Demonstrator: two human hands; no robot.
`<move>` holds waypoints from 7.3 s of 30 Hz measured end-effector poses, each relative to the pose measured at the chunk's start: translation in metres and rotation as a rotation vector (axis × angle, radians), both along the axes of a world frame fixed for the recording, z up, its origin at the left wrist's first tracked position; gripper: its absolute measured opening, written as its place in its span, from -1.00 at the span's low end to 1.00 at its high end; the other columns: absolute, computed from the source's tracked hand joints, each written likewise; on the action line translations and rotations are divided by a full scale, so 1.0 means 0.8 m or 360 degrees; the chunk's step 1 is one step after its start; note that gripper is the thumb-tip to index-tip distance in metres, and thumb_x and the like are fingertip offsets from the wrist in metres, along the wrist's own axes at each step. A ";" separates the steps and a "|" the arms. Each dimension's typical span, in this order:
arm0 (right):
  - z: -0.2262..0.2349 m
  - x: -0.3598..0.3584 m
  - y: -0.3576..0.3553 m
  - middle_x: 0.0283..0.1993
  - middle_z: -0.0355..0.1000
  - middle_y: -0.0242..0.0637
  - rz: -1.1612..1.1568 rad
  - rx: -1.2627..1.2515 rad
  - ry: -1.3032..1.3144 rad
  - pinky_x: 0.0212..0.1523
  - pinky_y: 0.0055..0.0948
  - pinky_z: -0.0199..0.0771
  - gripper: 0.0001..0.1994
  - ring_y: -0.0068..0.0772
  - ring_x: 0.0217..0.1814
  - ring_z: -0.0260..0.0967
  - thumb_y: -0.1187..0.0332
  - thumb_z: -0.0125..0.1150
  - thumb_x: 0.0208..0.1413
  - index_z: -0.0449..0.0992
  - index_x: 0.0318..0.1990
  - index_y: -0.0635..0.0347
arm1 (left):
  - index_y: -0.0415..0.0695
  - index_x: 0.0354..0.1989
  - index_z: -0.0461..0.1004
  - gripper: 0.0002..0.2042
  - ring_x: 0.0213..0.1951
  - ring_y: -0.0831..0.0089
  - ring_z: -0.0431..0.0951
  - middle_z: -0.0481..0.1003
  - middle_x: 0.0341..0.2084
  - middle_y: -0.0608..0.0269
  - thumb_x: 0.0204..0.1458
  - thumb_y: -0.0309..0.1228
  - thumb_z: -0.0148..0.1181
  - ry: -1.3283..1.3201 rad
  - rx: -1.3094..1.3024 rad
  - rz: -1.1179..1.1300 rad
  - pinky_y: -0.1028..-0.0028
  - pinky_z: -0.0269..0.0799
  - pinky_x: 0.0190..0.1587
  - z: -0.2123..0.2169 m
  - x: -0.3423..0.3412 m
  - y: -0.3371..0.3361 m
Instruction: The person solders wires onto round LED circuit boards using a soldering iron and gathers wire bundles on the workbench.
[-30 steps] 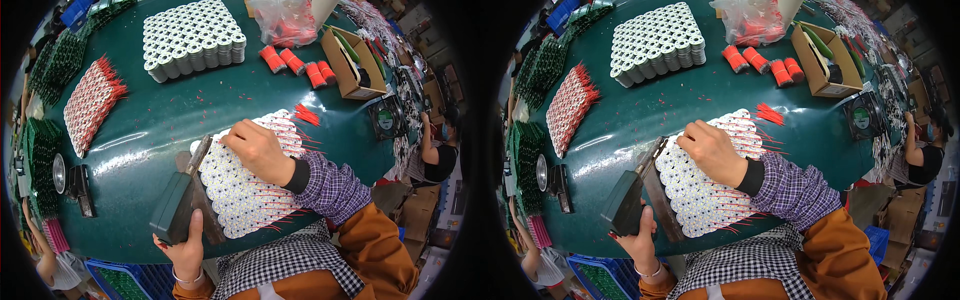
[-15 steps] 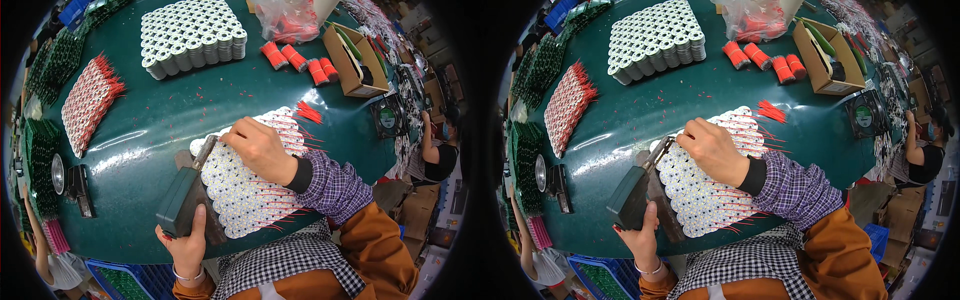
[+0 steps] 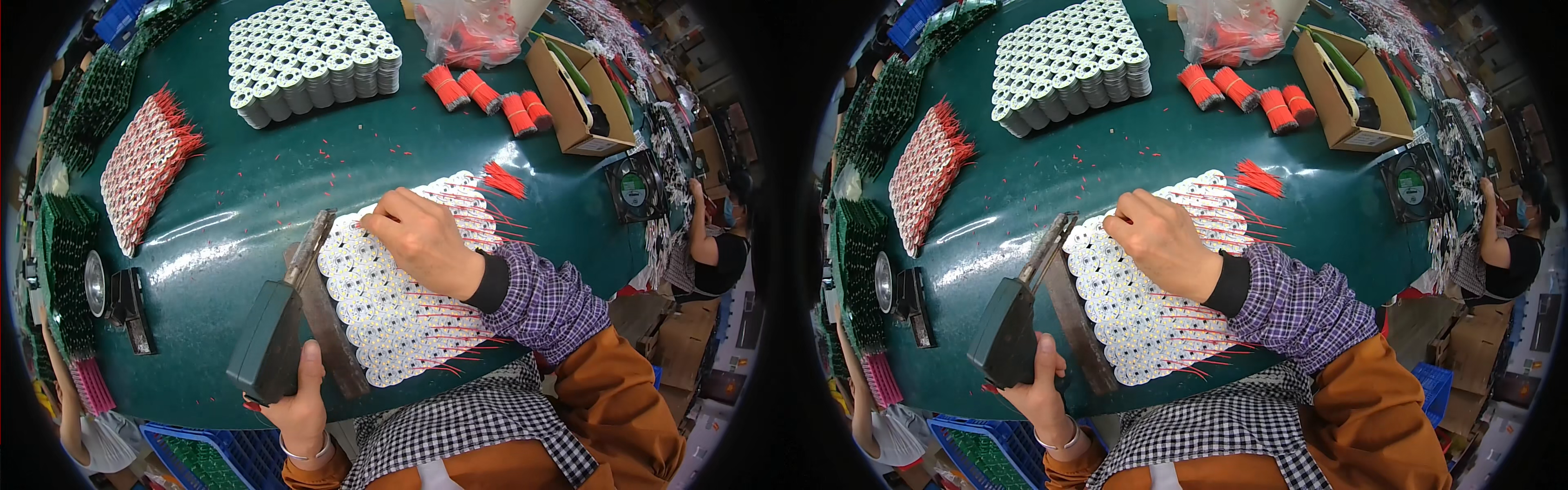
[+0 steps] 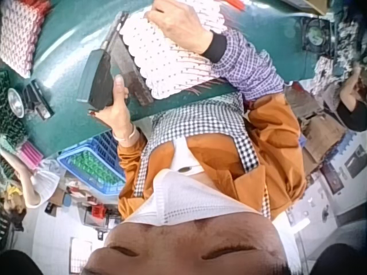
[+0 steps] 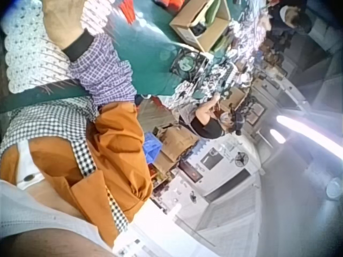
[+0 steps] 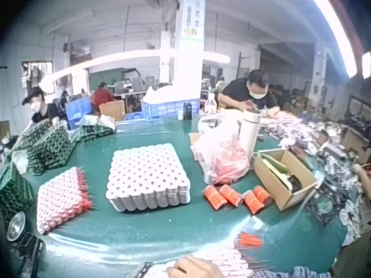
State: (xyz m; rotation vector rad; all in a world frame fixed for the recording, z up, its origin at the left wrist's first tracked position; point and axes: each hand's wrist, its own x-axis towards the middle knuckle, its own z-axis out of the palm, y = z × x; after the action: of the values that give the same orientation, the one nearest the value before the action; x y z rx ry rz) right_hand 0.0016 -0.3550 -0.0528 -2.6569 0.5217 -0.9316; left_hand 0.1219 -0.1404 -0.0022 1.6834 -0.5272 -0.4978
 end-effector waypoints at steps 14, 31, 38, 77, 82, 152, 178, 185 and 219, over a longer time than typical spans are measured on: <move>0.000 0.000 0.001 -0.37 0.29 -0.26 -0.0022 -0.0028 0.0009 -0.41 -0.33 0.46 -0.89 -0.29 -0.33 0.38 0.54 0.22 -0.09 0.49 -0.35 0.26 | -0.32 -0.17 0.53 -0.77 -0.62 0.57 0.48 0.55 -0.44 0.22 0.05 -0.52 0.40 0.0163 0.0028 -0.0089 0.58 0.34 -0.61 0.000 0.001 -0.016; -0.001 0.001 0.002 -0.38 0.29 -0.25 -0.0024 -0.0073 -0.0020 -0.39 -0.34 0.46 -0.89 -0.29 -0.33 0.37 0.53 0.22 -0.10 0.48 -0.36 0.27 | -0.33 -0.18 0.51 -0.76 -0.62 0.55 0.48 0.54 -0.48 0.23 0.06 -0.50 0.42 0.0094 0.0076 -0.0144 0.54 0.37 -0.58 -0.004 -0.001 -0.012; 0.000 0.002 0.001 -0.39 0.29 -0.25 -0.0031 -0.0088 -0.0013 -0.39 -0.34 0.45 -0.90 -0.29 -0.33 0.37 0.53 0.22 -0.12 0.47 -0.38 0.26 | -0.33 -0.19 0.51 -0.76 -0.62 0.55 0.48 0.53 -0.48 0.22 0.06 -0.50 0.42 0.0049 0.0092 -0.0174 0.54 0.37 -0.59 -0.004 -0.001 -0.010; 0.000 0.005 0.005 -0.42 0.27 -0.31 0.0035 -0.0099 -0.0033 -0.37 -0.32 0.37 -0.93 -0.30 -0.32 0.32 0.49 0.19 -0.13 0.45 -0.43 0.19 | -0.35 -0.13 0.58 -0.73 -0.27 0.47 0.59 0.64 -0.26 0.20 0.01 -0.55 0.45 0.0132 0.0205 -0.0127 0.48 0.45 -0.15 -0.009 0.001 0.018; -0.003 0.005 0.006 -0.42 0.28 -0.31 0.0028 -0.0092 -0.0063 -0.37 -0.32 0.37 -0.93 -0.30 -0.31 0.33 0.50 0.20 -0.13 0.47 -0.43 0.19 | -0.38 -0.04 0.48 -0.72 -0.64 0.55 0.44 0.54 -0.38 0.14 0.06 -0.65 0.30 -0.0054 -0.0064 0.0034 0.54 0.33 -0.61 -0.014 -0.010 0.020; 0.002 -0.015 0.033 -0.42 0.29 -0.29 0.0037 -0.0115 -0.0006 -0.28 -0.29 0.35 -0.95 -0.27 -0.27 0.33 0.49 0.19 -0.14 0.45 -0.48 0.19 | -0.32 -0.12 0.52 -0.78 -0.59 0.59 0.48 0.56 -0.41 0.22 0.05 -0.62 0.34 -0.0066 0.0166 -0.0100 0.59 0.37 -0.57 -0.016 -0.028 0.044; 0.023 -0.034 0.026 -0.35 0.33 -0.29 -0.0010 -0.0181 0.0045 -0.20 -0.30 0.38 -0.96 -0.25 -0.19 0.35 0.47 0.19 -0.12 0.45 -0.46 0.16 | -0.39 0.04 0.49 -0.67 -0.57 0.59 0.45 0.58 -0.26 0.11 0.07 -0.65 0.32 0.0096 0.0074 0.0159 0.56 0.36 -0.53 0.009 -0.053 0.046; 0.050 -0.146 -0.064 -0.32 0.48 -0.30 -0.0735 -0.0157 0.0057 -0.22 -0.26 0.48 -0.94 -0.18 -0.20 0.43 0.52 0.34 -0.03 0.62 -0.37 0.18 | -0.41 0.03 0.45 -0.68 -0.65 0.59 0.37 0.58 -0.17 0.03 0.09 -0.61 0.25 -0.0025 0.0073 0.0259 0.57 0.23 -0.63 0.001 -0.045 0.048; 0.090 -0.242 -0.066 -0.32 0.41 -0.16 -0.0674 -0.0266 0.1016 -0.23 -0.14 0.51 -0.93 -0.05 -0.17 0.48 0.57 0.18 -0.06 0.50 -0.38 0.24 | -0.44 0.01 0.44 -0.70 -0.64 0.58 0.34 0.57 -0.20 0.02 0.12 -0.58 0.23 -0.0155 0.0052 0.0312 0.55 0.22 -0.62 0.014 -0.068 0.050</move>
State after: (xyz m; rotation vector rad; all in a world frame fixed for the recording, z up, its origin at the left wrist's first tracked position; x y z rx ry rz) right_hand -0.1917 -0.4081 0.0190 -3.0368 1.2274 -0.1811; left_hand 0.0673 -0.1007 0.0092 1.7761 -0.4204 -0.2847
